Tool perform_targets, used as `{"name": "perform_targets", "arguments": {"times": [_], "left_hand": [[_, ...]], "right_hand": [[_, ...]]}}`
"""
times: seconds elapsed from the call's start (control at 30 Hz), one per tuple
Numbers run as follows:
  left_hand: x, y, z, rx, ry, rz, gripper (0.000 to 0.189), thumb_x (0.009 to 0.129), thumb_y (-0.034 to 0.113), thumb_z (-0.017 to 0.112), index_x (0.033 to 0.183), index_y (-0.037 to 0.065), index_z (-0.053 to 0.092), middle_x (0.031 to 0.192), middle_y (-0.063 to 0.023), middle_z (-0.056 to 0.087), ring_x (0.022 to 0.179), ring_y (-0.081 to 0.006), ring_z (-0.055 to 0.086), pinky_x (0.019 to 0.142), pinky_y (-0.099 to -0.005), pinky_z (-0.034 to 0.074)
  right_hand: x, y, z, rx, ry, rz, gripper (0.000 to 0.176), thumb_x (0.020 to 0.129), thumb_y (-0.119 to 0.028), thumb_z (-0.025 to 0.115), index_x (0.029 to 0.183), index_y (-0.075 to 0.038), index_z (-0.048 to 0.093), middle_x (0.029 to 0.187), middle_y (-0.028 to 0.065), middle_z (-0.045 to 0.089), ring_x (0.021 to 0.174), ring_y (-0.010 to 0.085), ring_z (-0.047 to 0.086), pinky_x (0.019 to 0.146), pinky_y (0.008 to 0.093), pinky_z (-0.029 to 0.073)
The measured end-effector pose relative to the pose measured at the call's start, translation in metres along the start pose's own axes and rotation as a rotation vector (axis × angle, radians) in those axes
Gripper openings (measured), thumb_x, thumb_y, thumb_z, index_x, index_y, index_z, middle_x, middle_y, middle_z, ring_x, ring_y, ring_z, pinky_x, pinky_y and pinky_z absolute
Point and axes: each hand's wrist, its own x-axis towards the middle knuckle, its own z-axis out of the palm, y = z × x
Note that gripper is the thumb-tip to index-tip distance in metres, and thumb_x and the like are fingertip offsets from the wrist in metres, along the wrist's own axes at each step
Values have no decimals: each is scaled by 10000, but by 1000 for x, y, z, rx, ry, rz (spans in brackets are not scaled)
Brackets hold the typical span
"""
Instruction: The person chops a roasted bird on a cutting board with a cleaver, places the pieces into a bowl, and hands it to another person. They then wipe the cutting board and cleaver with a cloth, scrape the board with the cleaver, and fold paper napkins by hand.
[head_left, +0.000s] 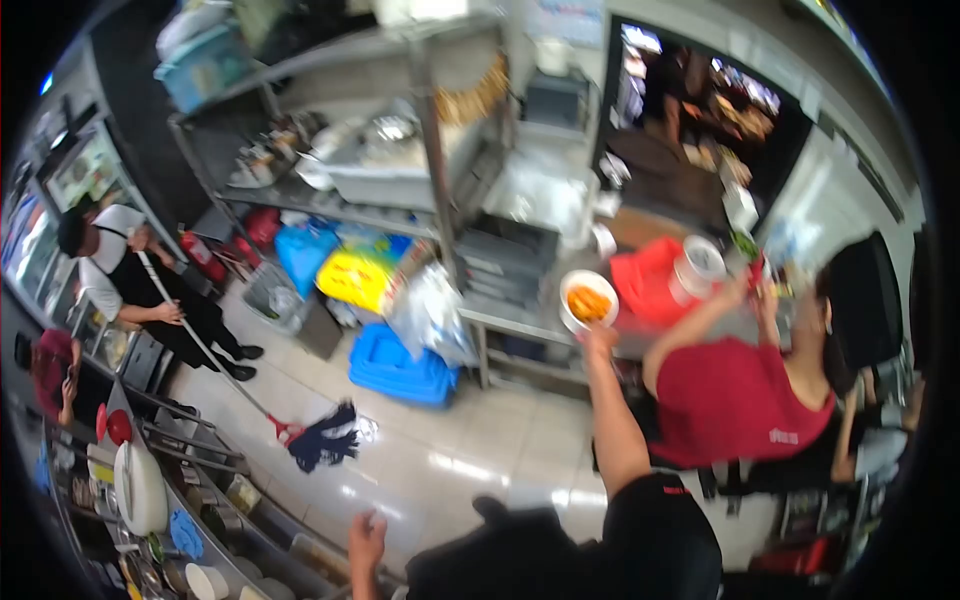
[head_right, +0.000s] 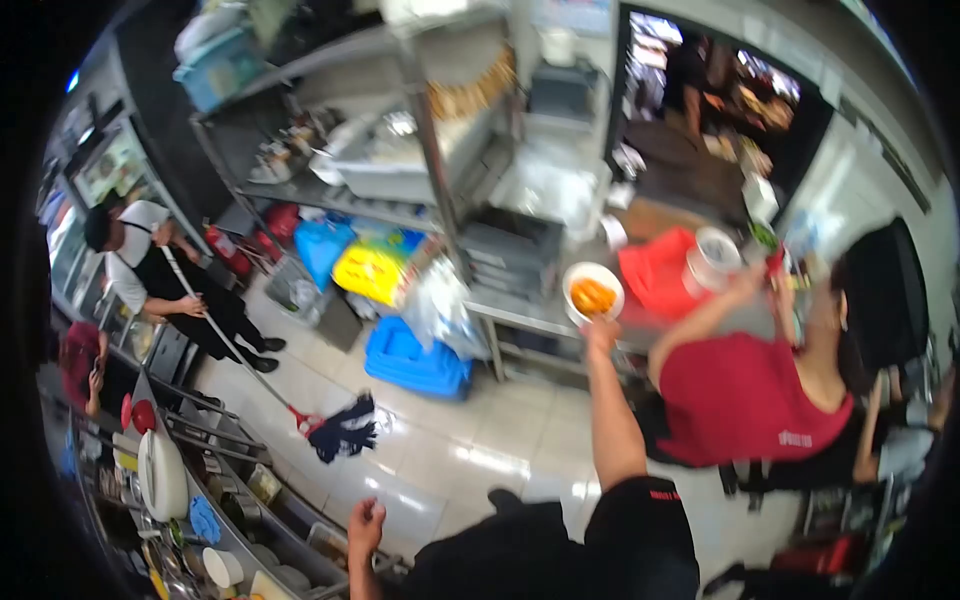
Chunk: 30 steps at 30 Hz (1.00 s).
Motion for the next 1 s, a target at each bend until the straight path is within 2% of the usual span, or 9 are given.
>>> {"name": "perform_targets", "arguments": {"times": [0.07, 0.13, 0.2, 0.37, 0.5, 0.63, 0.77, 0.83, 1.0], "left_hand": [[4, -27, -2, 10, 85, -25, 495, 850, 303, 685, 1198, -32, 576, 1148, -212, 638, 1039, -287, 634, 853, -376, 516], [14, -45, -4, -43, 155, -22, 491, 840, 317, 693, 1177, -27, 597, 1125, -215, 649, 1039, -295, 640, 855, -381, 519], [25, -60, -6, -151, 163, -168, 459, 844, 288, 710, 1174, -9, 592, 1089, -194, 661, 1019, -263, 642, 845, -354, 512], [74, -69, 0, -42, 67, -11, 441, 903, 243, 634, 1242, -27, 554, 1150, -239, 623, 1081, -303, 602, 923, -384, 482], [130, -51, -7, -15, 9, -6, 455, 887, 269, 651, 1224, -25, 568, 1123, -239, 635, 1053, -312, 610, 912, -390, 483], [201, -42, -34, 25, -13, 26, 463, 871, 324, 669, 1180, -15, 601, 1126, -261, 630, 1054, -350, 614, 914, -410, 482], [276, -29, -69, 106, 50, 100, 477, 861, 353, 679, 1170, -3, 609, 1117, -264, 637, 1049, -382, 616, 903, -422, 493], [314, -12, -91, 242, 32, 46, 481, 806, 334, 729, 1160, 26, 620, 1043, -208, 673, 953, -304, 666, 821, -372, 528], [373, 44, -120, 267, 90, 180, 478, 786, 367, 733, 1142, 59, 646, 976, -216, 692, 888, -339, 681, 784, -403, 540]], "right_hand": [[44, 4, 9, -14, -10, 112, 358, 865, -230, 644, 1026, 87, 609, 837, 141, 652, 679, 247, 660, 567, 370, 589], [53, 17, 17, -30, -73, 20, 382, 910, -320, 602, 1053, 35, 609, 795, 104, 631, 678, 229, 646, 544, 342, 559], [40, 20, 30, -113, -80, 17, 387, 936, -337, 585, 1130, -3, 580, 825, 77, 626, 717, 207, 636, 544, 313, 530], [-57, -52, 117, 105, -125, -134, 318, 961, -275, 565, 1095, 13, 579, 915, 87, 635, 762, 178, 628, 556, 303, 522], [-84, -175, 204, 112, -366, -841, 261, 949, -148, 600, 1146, 19, 562, 970, 73, 638, 810, 128, 614, 712, 248, 500], [-148, -323, 267, -15, -479, -1153, 190, 945, -142, 603, 1016, 33, 625, 886, 35, 645, 800, 88, 582, 703, 238, 472], [-181, -417, 345, -326, -371, -1613, 133, 859, -127, 662, 890, 1, 667, 787, 97, 622, 708, 197, 596, 677, 307, 478], [-180, -447, 391, -508, -289, -1794, 124, 815, -116, 670, 899, -26, 683, 803, 125, 611, 775, 293, 604, 710, 369, 488], [-164, -504, 503, -718, -139, -2002, 129, 788, -95, 647, 888, -97, 728, 922, 119, 630, 921, 309, 609, 797, 423, 486]]}}
